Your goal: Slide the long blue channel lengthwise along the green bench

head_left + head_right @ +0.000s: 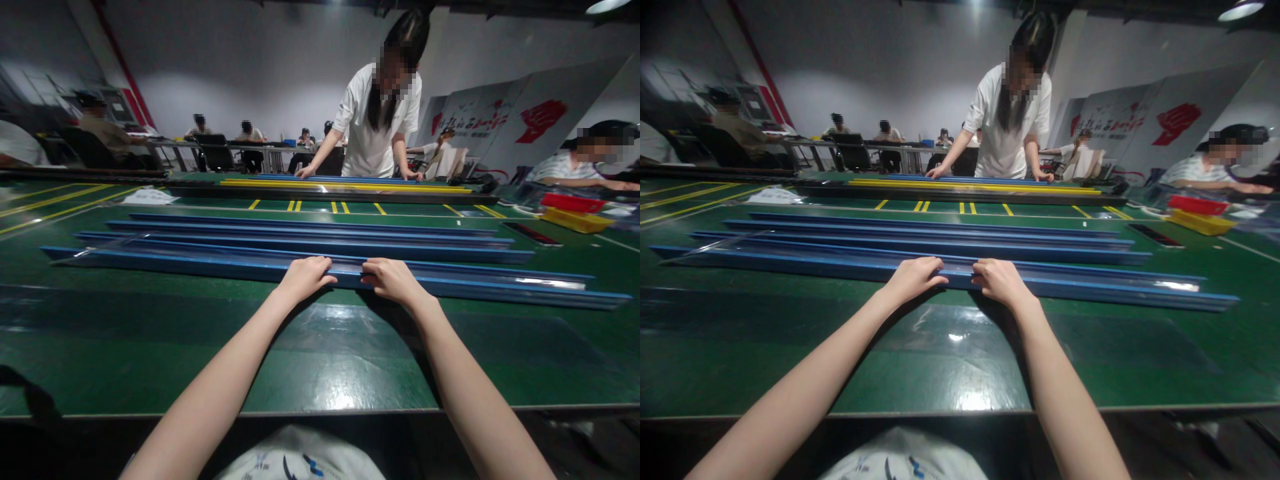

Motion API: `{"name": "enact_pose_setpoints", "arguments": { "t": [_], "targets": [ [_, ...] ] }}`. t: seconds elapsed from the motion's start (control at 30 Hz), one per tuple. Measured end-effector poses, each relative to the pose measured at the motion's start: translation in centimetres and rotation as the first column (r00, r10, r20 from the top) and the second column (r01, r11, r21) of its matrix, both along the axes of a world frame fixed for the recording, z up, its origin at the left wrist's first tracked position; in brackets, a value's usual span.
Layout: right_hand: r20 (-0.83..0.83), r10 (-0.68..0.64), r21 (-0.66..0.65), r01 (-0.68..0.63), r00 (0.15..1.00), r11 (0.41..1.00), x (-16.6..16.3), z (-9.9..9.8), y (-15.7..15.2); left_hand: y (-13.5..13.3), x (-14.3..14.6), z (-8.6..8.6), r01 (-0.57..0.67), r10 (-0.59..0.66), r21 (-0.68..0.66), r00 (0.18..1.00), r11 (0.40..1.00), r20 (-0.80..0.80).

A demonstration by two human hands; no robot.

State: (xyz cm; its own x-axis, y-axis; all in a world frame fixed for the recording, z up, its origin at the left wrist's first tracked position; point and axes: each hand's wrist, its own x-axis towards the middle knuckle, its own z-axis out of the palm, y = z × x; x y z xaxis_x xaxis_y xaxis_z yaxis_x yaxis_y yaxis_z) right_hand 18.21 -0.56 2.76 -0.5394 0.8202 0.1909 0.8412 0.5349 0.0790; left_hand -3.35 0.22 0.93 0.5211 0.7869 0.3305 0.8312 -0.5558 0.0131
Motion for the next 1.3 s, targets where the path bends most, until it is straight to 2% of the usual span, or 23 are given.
{"name": "enact_pose_setpoints", "arguments": {
  "t": [0.27, 0.5, 0.6, 0.67, 0.77, 0.97, 1.3],
  "targets": [
    [-0.013, -0.078, -0.036, 0.077, 0.997, 0.996, 0.5, 0.2, -0.1, -0.1, 0.2, 0.0, 0.000, 0.000, -0.021, 1.000, 1.000, 0.012],
    [-0.032, -0.126, 0.041, 0.127, 0.992, 0.991, -0.2, -0.6, 0.2, -0.1, 0.2, -0.1, -0.005, 0.005, -0.010, 1.000, 1.000, -0.010],
    [-0.090, -0.242, 0.123, 0.252, 0.966, 0.960, -1.1, -1.4, 0.4, 0.0, 0.2, -0.2, -0.002, 0.002, 0.001, 1.000, 1.000, -0.011],
    [-0.161, -0.344, 0.189, 0.371, 0.925, 0.909, -1.7, -2.1, 0.6, 0.0, 0.2, -0.3, -0.002, 0.002, 0.003, 1.000, 1.000, -0.010],
    [-0.245, -0.385, 0.234, 0.440, 0.890, 0.867, -2.0, -2.9, 0.9, 0.0, 0.2, -0.3, -0.005, 0.005, 0.002, 1.000, 1.000, -0.016],
    [-0.210, -0.322, 0.294, 0.374, 0.923, 0.879, -1.7, -3.1, 1.4, 0.0, 0.3, -0.2, -0.006, 0.006, 0.014, 1.000, 1.000, -0.025],
    [-0.183, -0.293, 0.278, 0.335, 0.938, 0.900, -1.2, -2.9, 1.5, 0.0, 0.4, -0.5, 0.011, -0.009, 0.049, 0.999, 0.999, -0.033]
  ]
}}
